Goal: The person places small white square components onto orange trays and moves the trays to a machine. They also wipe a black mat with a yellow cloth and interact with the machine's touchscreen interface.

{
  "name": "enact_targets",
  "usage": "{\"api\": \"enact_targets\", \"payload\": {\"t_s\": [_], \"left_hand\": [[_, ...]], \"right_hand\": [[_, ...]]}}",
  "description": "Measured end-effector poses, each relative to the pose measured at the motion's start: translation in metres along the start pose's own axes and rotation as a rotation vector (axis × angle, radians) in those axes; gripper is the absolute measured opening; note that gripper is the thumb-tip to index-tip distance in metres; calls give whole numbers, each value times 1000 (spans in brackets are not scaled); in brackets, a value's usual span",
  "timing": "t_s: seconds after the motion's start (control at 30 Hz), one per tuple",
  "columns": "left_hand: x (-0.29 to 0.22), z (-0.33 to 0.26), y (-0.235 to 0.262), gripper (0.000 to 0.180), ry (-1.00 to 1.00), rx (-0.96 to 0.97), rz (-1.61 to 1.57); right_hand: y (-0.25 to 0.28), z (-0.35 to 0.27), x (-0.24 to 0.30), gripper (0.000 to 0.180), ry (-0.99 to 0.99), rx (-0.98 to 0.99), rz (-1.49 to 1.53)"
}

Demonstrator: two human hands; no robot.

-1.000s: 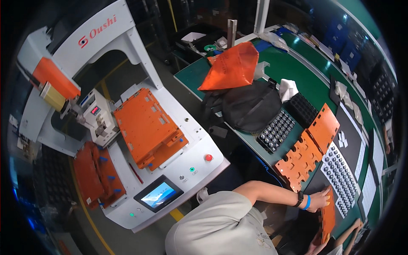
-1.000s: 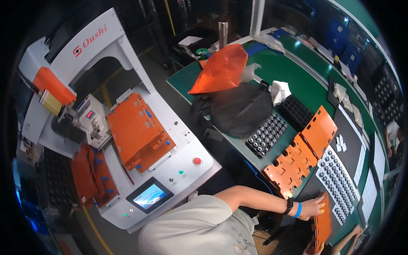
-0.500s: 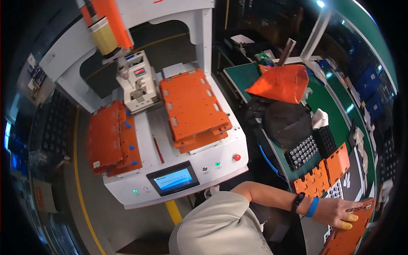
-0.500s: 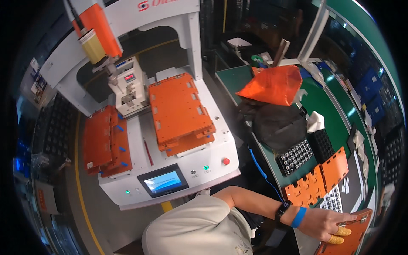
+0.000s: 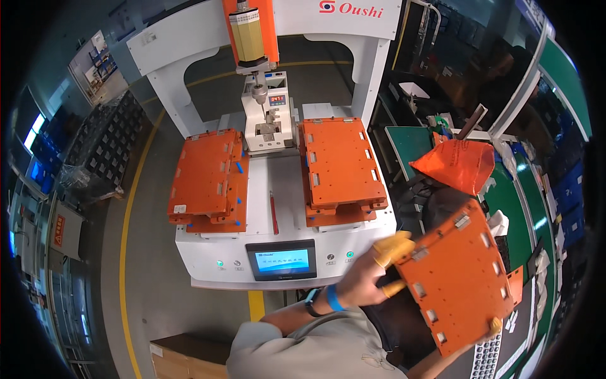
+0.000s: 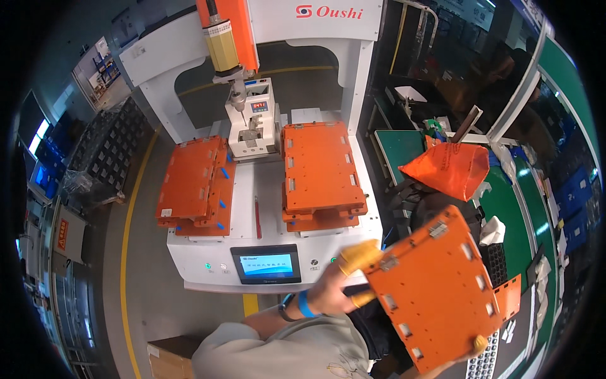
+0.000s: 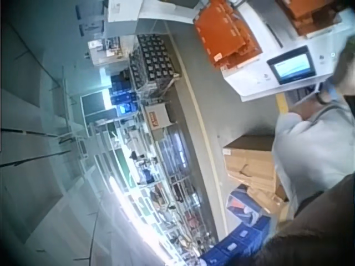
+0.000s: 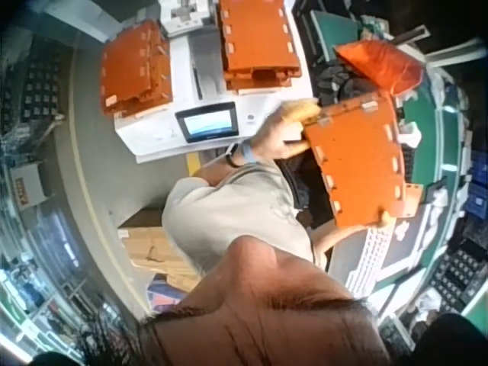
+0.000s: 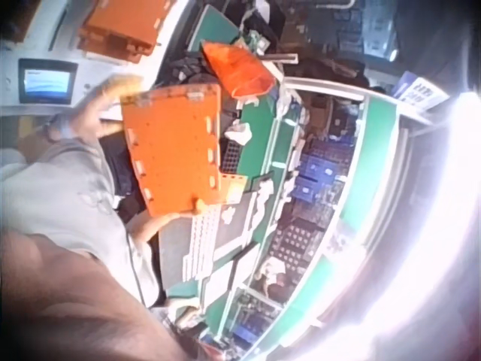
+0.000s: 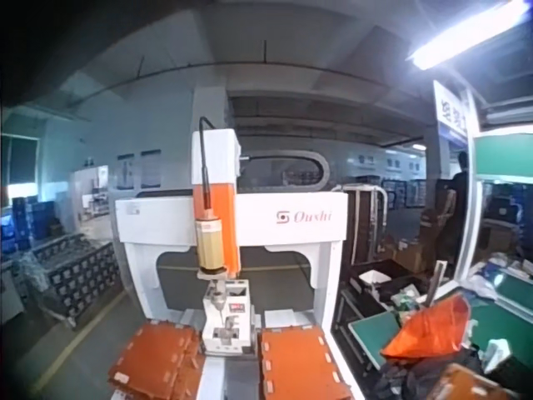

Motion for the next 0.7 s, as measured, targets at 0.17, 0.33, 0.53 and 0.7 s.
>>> {"api": "enact_targets", "payload": {"t_s": [0.17, 0.33, 0.53, 0.7], "left_hand": [[109, -40, 36, 38, 577, -230, -439], [153, -38, 59, 63, 764, -423, -210], [164, -36, 50, 62, 798, -424, -25], [180, -33, 44, 55, 719, -605, -30]], "right_hand": [[-27, 18, -41, 58, -112, 109, 56], [-56, 11, -41, 62, -118, 11, 115], [-49, 19, -19, 69, -60, 209, 67], [-40, 13, -5, 71, -18, 296, 104]]}}
Point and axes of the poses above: each hand's wrist, its own z-axis towards the middle knuckle, its own y-axis out of the back of the hand, x = y × z, the point moved 8 cm from there along z, towards the middle knuckle, and after that the axes turned 7 degrees about -x, right-handed, at the moved point
